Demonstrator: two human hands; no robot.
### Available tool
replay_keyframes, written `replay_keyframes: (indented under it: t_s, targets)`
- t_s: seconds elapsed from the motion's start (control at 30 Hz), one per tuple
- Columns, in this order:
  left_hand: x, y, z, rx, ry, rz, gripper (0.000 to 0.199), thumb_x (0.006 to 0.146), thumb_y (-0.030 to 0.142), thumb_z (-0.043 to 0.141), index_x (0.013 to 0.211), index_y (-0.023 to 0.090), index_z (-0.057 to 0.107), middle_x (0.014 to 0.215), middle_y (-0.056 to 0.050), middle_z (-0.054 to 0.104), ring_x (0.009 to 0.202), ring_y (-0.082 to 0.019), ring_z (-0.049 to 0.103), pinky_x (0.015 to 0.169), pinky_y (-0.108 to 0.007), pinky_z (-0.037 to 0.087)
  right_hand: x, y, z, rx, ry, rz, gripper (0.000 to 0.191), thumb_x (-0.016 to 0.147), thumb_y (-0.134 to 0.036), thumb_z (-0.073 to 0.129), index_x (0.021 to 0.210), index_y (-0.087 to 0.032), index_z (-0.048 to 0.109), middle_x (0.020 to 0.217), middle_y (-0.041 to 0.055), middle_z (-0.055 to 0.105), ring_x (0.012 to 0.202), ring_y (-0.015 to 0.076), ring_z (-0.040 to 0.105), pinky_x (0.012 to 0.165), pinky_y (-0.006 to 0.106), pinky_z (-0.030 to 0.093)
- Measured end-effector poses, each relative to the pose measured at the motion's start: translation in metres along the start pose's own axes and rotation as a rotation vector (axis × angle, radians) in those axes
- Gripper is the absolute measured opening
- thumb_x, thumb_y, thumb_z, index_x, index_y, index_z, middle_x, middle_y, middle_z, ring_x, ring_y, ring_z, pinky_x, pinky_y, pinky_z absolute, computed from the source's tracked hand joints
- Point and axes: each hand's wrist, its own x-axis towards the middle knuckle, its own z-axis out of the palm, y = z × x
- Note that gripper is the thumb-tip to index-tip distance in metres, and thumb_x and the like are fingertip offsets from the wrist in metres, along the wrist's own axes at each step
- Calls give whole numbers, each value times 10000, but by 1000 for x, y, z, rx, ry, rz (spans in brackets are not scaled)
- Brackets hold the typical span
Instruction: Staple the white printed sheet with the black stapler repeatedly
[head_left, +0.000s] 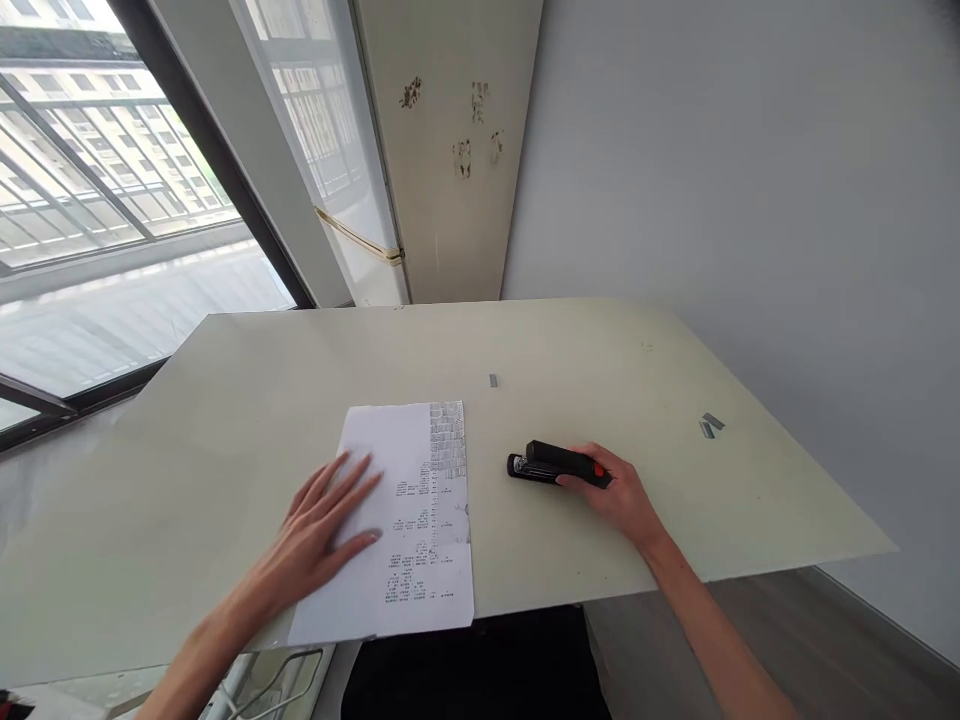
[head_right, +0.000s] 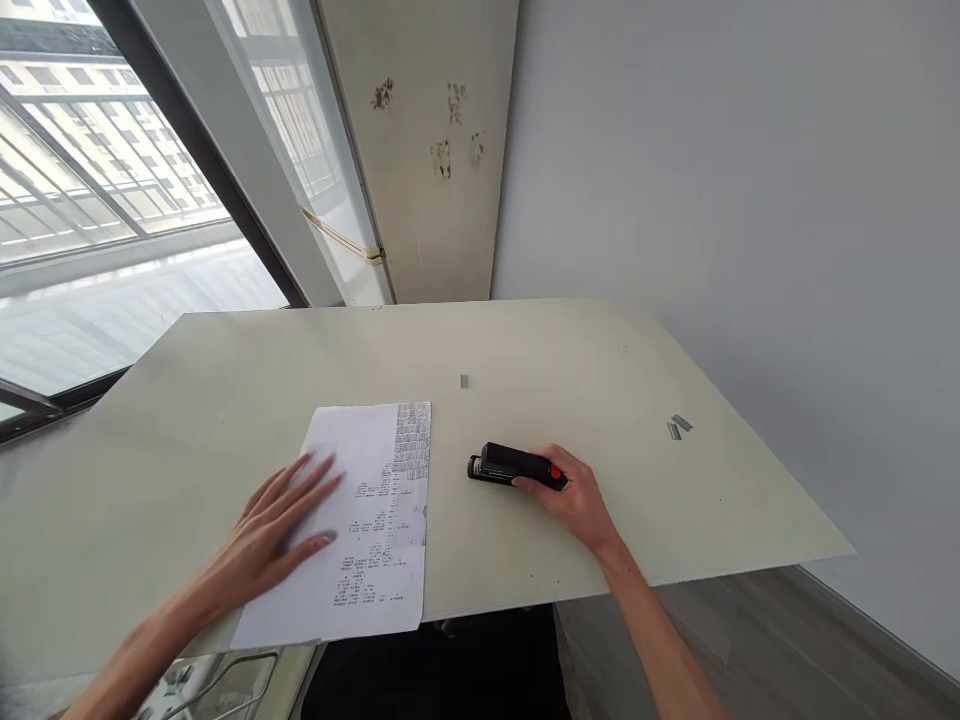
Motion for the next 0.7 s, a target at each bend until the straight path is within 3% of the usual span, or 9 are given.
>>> replay_keyframes:
  t_s: [0.1, 0.17, 0.37, 0.47, 0.6, 0.7]
  targets:
    - [8, 28, 8, 44, -20, 64, 772, 1053, 493, 544, 1703, 426, 134, 1754, 2, 247, 1630, -359, 175, 1302, -636, 215, -11, -6, -4, 44, 93, 87, 414, 857, -637, 759, 1034, -263, 752, 813, 16, 650, 743, 208, 549, 636, 309, 476]
    - [26, 55, 19, 55, -5, 92, 755, 1070, 467, 519, 1711, 390, 128, 1755, -8, 241, 1633, -344, 160, 1316, -612, 202, -20, -13, -10, 29, 136, 102, 393, 855, -620, 772, 1028, -267, 755, 797, 13, 623, 730, 199, 510, 620, 300, 453]
    - [129, 141, 67, -53, 21, 185, 594, 1089, 459, 455, 1650, 280, 382, 1737, -46, 300, 1637, -338, 140, 1332, -582, 192, -43, -38, -36, -7, 157, 60, 319, 877, -571, 770, 1021, -286, 756, 837, 16, 641, 728, 196, 502, 642, 298, 467]
    - [184, 172, 89, -93, -4, 226, 608, 1044, 447, 530, 1600, 211, 459, 1729, -95, 317, 1627, -385, 163, 1330, -602, 177, -51, -40, -45, -6, 194, 72, 335, 879, -581, 764, 1030, -283, 752, 837, 28, 649, 727, 203, 518, 639, 301, 484]
    - [232, 196, 107, -193, 14, 274, 577, 1055, 427, 510, 1581, 196, 457, 1707, -128, 364, 1625, -377, 189, 1324, -607, 176, -60, -33, -51, -22, 214, 100, 346, 903, -577, 743, 1073, -275, 753, 842, 35, 651, 739, 204, 538, 634, 295, 487]
    - [240, 194, 109, -356, 97, 278, 523, 1107, 429, 410, 1578, 202, 436, 1671, -135, 432, 1617, -315, 254, 1318, -569, 235, -62, -29, -49, -33, 237, 97, 319, 908, -558, 751, 1060, -278, 746, 837, 17, 644, 732, 189, 532, 648, 289, 480]
